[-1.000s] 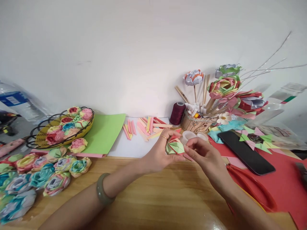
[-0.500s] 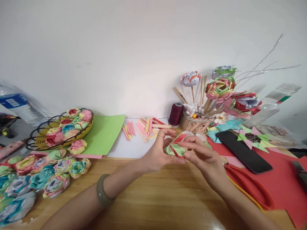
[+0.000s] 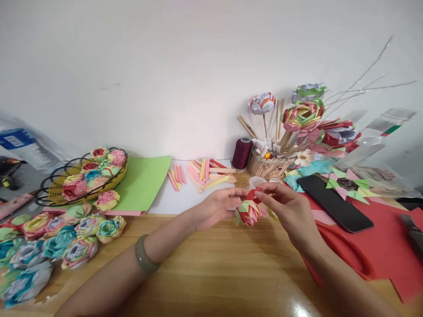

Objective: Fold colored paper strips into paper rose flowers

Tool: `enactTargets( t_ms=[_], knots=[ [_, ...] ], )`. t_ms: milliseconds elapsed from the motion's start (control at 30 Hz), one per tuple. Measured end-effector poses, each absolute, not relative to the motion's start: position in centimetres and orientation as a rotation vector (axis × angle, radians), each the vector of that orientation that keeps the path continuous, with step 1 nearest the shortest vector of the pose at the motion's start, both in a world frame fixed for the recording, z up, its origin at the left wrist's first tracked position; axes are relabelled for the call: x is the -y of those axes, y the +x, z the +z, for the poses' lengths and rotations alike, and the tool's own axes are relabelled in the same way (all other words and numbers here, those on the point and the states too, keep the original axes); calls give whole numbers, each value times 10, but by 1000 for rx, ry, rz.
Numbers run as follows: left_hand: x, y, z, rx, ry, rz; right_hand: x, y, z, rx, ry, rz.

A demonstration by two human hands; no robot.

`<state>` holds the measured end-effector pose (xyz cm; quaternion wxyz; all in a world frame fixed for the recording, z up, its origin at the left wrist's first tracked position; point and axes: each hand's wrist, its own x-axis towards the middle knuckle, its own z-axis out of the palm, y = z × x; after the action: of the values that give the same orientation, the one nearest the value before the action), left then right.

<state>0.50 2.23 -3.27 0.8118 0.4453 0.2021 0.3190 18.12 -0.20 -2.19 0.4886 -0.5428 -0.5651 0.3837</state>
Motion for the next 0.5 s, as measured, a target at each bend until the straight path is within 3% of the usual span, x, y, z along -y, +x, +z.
enactTargets(
  t_ms=[300,500],
  knots=[
    [-25,9,-36,-828,1252,719,4,176,-28,1564,-1247,955],
    [-21,12,-37,-932,1493,754,8,173,-37,1786,-1213,579]
  ],
)
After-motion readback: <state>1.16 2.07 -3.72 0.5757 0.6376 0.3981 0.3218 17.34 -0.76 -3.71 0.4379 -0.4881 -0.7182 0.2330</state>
